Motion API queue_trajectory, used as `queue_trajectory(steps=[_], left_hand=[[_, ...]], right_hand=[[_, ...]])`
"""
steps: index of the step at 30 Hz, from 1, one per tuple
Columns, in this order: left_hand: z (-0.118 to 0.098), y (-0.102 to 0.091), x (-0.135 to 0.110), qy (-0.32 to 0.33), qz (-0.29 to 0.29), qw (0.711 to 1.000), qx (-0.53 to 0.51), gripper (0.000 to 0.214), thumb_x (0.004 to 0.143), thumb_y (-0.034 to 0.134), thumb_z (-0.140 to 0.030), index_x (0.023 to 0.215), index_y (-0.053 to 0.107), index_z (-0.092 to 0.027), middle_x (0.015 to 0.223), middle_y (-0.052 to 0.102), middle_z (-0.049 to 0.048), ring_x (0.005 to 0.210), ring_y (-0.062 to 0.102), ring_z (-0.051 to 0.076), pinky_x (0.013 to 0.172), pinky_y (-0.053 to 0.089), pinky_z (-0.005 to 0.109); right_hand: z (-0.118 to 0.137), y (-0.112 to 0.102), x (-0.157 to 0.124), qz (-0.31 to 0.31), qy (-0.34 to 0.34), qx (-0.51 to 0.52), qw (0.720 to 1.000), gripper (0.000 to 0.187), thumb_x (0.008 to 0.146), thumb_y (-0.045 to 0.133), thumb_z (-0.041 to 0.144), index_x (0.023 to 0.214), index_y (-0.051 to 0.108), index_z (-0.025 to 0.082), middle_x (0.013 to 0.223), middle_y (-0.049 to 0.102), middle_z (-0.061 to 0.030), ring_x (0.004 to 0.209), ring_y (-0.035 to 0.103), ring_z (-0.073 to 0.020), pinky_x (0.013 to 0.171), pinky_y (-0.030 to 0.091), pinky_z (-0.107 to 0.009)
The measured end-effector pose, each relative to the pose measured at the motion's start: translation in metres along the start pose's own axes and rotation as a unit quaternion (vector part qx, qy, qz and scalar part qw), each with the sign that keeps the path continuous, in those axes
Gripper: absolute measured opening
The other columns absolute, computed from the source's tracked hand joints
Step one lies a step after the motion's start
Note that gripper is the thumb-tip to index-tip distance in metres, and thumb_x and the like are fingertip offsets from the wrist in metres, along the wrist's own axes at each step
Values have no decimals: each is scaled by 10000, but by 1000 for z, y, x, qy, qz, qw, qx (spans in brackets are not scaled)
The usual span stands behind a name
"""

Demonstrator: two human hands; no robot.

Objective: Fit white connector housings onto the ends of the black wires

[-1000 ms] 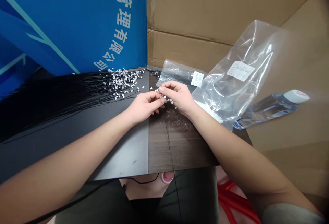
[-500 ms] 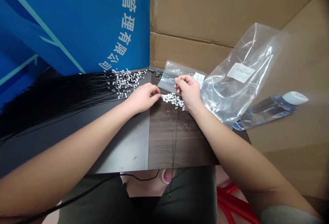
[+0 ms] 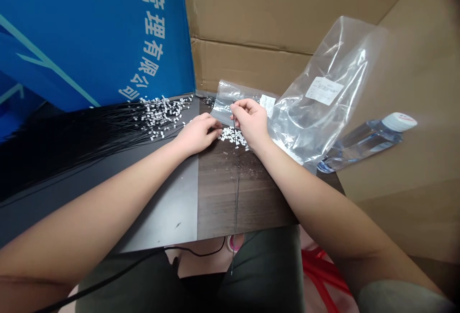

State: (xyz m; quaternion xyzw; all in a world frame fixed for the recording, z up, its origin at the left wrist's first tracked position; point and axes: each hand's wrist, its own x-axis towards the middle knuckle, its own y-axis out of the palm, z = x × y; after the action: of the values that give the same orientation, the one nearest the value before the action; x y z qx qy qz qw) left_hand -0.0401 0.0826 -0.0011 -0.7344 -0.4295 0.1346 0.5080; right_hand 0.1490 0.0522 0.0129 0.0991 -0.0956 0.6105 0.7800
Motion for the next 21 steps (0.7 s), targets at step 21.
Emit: queue_trajectory(steps=[21], left_hand=[[-1,2,-3,-33,-90,995,-40,71,1017,567,-211,952,594,-203,1047,680,95,985,629,250,917,497,415]], right_hand=[[-5,6,-1,4,-7,6,1000,105,894,712,239,826,633,224,662,643,24,561,541,-113,560,454,-290]])
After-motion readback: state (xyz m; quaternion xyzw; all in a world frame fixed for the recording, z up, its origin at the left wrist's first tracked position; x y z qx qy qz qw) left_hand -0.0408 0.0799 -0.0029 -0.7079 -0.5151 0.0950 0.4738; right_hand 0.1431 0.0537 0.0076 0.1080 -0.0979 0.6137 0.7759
